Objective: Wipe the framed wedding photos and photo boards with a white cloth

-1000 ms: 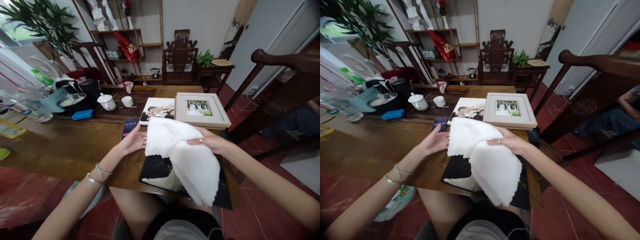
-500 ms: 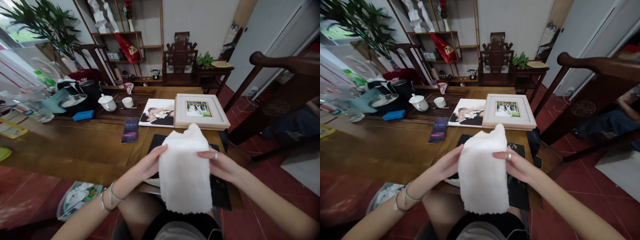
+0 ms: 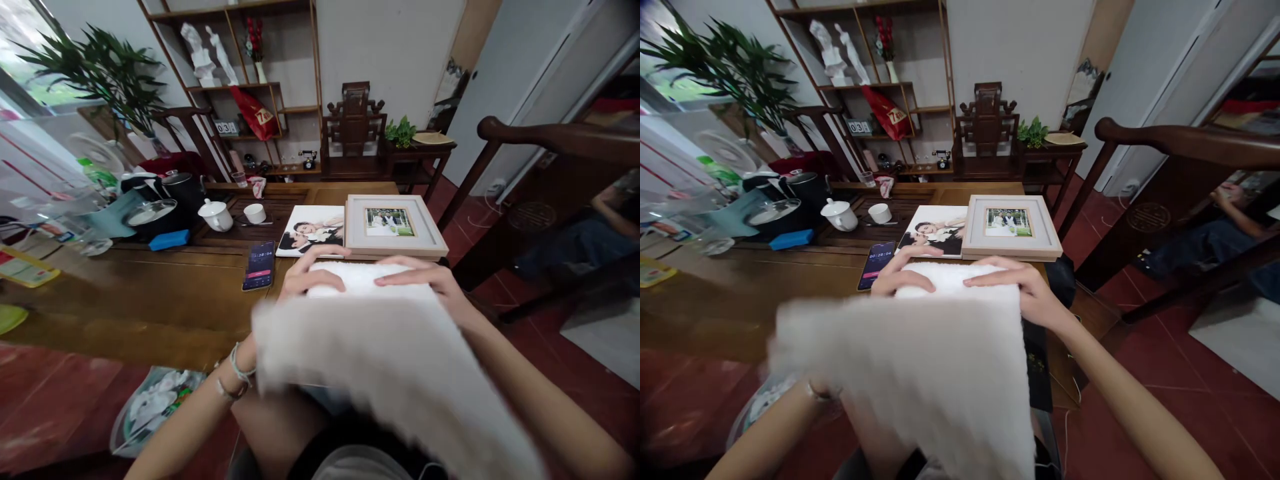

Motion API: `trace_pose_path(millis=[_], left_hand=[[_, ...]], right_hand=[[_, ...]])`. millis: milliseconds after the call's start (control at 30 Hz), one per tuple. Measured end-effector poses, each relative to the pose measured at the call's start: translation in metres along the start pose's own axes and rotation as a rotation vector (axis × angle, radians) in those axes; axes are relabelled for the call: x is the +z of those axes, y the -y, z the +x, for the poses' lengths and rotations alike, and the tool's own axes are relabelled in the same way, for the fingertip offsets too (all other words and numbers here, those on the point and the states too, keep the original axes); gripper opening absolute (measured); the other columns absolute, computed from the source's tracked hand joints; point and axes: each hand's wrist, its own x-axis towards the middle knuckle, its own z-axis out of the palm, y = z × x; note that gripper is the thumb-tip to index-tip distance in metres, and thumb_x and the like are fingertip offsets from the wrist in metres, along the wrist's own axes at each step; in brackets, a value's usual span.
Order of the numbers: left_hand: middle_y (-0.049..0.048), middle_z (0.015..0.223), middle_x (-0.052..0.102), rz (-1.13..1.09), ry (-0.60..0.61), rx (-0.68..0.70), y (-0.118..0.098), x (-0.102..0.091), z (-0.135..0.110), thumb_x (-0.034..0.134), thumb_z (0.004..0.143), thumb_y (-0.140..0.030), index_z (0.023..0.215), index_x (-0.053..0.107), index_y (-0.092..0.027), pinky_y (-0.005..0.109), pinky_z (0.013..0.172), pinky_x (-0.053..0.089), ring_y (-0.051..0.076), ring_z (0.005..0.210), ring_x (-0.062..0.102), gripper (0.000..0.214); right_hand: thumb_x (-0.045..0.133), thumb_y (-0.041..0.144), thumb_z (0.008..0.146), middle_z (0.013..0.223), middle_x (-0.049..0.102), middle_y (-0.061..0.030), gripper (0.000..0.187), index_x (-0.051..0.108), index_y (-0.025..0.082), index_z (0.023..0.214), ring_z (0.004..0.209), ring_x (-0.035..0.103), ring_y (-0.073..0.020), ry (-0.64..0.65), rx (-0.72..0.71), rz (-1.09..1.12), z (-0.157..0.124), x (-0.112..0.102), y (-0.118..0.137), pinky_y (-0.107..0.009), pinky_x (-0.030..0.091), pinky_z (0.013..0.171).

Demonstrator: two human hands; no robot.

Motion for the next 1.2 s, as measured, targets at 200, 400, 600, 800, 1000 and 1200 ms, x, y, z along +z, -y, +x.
trace_pose_path(millis=[200, 400, 600, 800, 1000, 1200], left_hand=[[0.0076, 0.113, 0.059, -0.112, -0.057, 0.006, 0.011, 0.003, 0.011, 0.065, 0.082, -0.029, 0.069, 0.069, -0.02, 0.042, 0.093, 0.042, 0.023, 0.105, 0.056, 0.016], [0.0068, 0.105, 0.062, -0.232, -0.201, -0.229, 0.017, 0.013, 0.006, 0.074, 0.072, -0.024, 0.066, 0.066, -0.017, 0.039, 0.091, 0.041, 0.023, 0.1, 0.058, 0.012], [0.007, 0.103, 0.062, -0.282, -0.165, -0.308, 0.009, 0.028, 0.006, 0.073, 0.068, -0.015, 0.068, 0.068, -0.016, 0.036, 0.088, 0.042, 0.022, 0.097, 0.059, 0.005], [0.007, 0.114, 0.055, -0.222, 0.101, -0.213, 0.005, 0.018, 0.011, 0.06, 0.082, -0.017, 0.094, 0.073, -0.023, 0.035, 0.089, 0.046, 0.021, 0.107, 0.054, 0.018], [0.0067, 0.131, 0.046, 0.096, 0.218, -0.507, 0.025, -0.01, -0.049, 0.055, 0.089, -0.03, 0.131, 0.049, -0.031, 0.042, 0.102, 0.042, 0.024, 0.121, 0.047, 0.043], [0.0087, 0.15, 0.022, 0.349, 0.221, -0.575, 0.029, 0.011, -0.117, 0.059, 0.086, -0.038, 0.134, 0.044, -0.028, 0.049, 0.109, 0.031, 0.029, 0.136, 0.03, 0.052]], right_hand=[[0.065, 0.016, 0.076, 0.101, 0.066, 0.0017, 0.025, 0.061, 0.028, 0.097, 0.085, 0.062, -0.0139, -0.202, 0.199, 0.435, 0.01, 0.02, -0.012, -0.025, 0.051, 0.066], [0.063, 0.034, 0.078, 0.07, 0.058, 0.0072, 0.014, 0.052, 0.025, 0.082, 0.056, 0.053, -0.0091, -0.406, 0.373, 0.707, -0.008, 0.035, -0.013, -0.019, 0.043, 0.051], [0.07, 0.053, 0.065, 0.096, 0.071, -0.0064, 0.05, 0.062, 0.02, 0.102, 0.093, 0.065, -0.0273, -0.141, 0.695, 0.804, -0.024, 0.029, -0.009, -0.039, 0.054, 0.078], [0.081, 0.027, 0.055, 0.106, 0.07, -0.0084, 0.068, 0.057, 0.02, 0.119, 0.094, 0.067, -0.0286, -0.175, 0.857, 0.765, -0.044, 0.019, -0.003, -0.043, 0.055, 0.082], [0.077, 0.041, 0.06, 0.109, 0.068, -0.0079, 0.057, 0.06, 0.023, 0.111, 0.102, 0.063, -0.0294, -0.562, 0.663, 0.118, -0.087, -0.025, -0.004, -0.044, 0.053, 0.088], [0.059, 0.029, 0.074, 0.099, 0.066, -0.014, 0.015, 0.063, 0.018, 0.082, 0.098, 0.06, -0.0328, -0.396, 0.163, -1.023, -0.131, -0.032, -0.026, -0.048, 0.049, 0.084]])
